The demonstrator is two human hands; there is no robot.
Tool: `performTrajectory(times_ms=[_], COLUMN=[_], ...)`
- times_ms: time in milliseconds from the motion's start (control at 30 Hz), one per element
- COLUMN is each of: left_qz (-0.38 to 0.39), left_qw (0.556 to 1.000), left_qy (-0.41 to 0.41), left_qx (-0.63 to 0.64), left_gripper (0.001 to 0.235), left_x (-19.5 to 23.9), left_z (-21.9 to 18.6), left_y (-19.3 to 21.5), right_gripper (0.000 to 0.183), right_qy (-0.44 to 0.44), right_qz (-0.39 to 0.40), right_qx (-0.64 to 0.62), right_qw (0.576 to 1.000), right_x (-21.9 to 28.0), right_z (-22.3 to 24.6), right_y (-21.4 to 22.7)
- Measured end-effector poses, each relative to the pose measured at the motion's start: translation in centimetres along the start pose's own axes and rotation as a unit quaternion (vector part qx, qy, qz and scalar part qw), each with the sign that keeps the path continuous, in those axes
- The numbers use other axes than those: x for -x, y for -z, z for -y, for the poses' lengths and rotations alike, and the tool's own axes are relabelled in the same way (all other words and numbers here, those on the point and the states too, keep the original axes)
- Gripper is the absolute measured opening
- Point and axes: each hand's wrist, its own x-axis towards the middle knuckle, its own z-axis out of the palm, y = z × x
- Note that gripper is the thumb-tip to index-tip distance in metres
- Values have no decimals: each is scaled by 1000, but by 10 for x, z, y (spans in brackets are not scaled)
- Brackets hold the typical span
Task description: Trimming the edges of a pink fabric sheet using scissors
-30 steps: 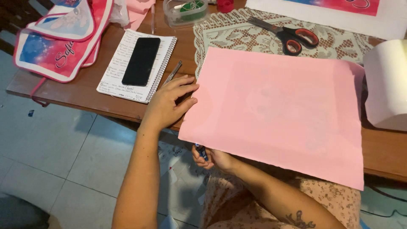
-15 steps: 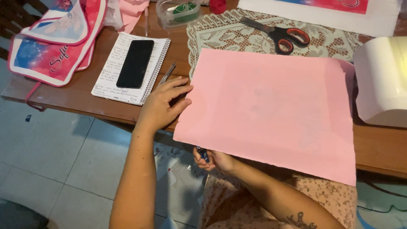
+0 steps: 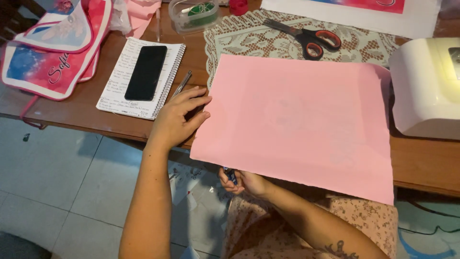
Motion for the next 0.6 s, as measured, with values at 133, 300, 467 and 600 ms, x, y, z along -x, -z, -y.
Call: performTrajectory(times_ms=[133, 300, 467, 600], left_qz=[-3, -6, -5, -4], left_qw=[1000, 1000, 1000, 1000], left_qy=[-9, -7, -6, -11], left_qx=[-1, 2, 2, 5], left_gripper=[32, 31, 32, 30], left_x=[0, 0, 0, -1], left_z=[2, 0, 0, -4], left_y=[-1, 0, -1, 2], right_gripper=[63, 63, 66, 67], right_qy=[3, 4, 4, 2], right_qz=[-17, -17, -23, -44], right_qx=[0, -3, -11, 6], right_qw=[1000, 1000, 1000, 999], right_x=[3, 7, 11, 14], right_z=[-2, -6, -5, 0], right_y=[1, 6, 7, 3])
